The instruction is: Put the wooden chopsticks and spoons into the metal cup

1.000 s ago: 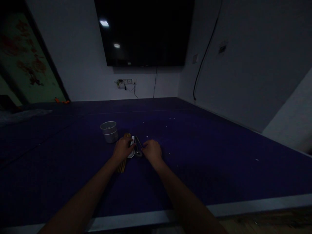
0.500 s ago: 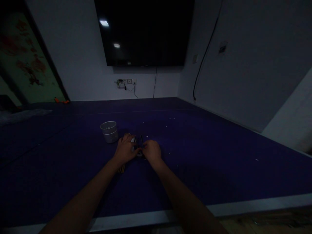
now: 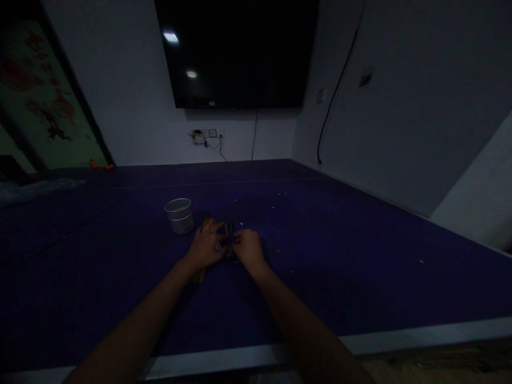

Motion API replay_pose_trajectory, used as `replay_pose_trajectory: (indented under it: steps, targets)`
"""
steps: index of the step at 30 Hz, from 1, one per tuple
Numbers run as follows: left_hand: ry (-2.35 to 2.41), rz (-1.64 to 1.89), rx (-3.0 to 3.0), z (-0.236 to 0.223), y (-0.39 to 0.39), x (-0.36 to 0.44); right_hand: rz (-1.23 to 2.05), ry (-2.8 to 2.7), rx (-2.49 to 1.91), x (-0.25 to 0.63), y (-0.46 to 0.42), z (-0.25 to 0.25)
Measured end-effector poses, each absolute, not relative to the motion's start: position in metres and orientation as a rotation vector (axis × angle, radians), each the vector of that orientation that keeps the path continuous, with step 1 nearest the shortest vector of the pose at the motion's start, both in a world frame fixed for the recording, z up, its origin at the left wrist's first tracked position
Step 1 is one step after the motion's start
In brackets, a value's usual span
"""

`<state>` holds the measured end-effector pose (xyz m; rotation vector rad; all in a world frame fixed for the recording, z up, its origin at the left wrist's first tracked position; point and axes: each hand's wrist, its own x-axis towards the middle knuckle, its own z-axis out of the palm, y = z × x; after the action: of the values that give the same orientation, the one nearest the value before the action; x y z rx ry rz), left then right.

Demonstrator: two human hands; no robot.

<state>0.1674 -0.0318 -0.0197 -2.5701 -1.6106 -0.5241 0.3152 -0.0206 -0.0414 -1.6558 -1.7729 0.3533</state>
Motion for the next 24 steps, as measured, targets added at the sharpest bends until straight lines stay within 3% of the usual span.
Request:
replay_pose_trajectory:
  steps: [6, 14, 24]
  targets:
    - [-1.635, -0.537, -2.576, -0.018, -0.032, 0.167, 0.395, -1.782, -1.64, 0.315, -0.021, -0.04]
    - [-1.811, -0.879, -2.281, -0.016, -0.023, 0.162, 0.388, -1.758, -1.632, 0.312, -0.025, -0.038]
    - [-2.136, -0.672, -2.14, -0.023, -0.016, 0.153, 0.328, -1.764, -1.614, 0.313, -0.025, -0.04]
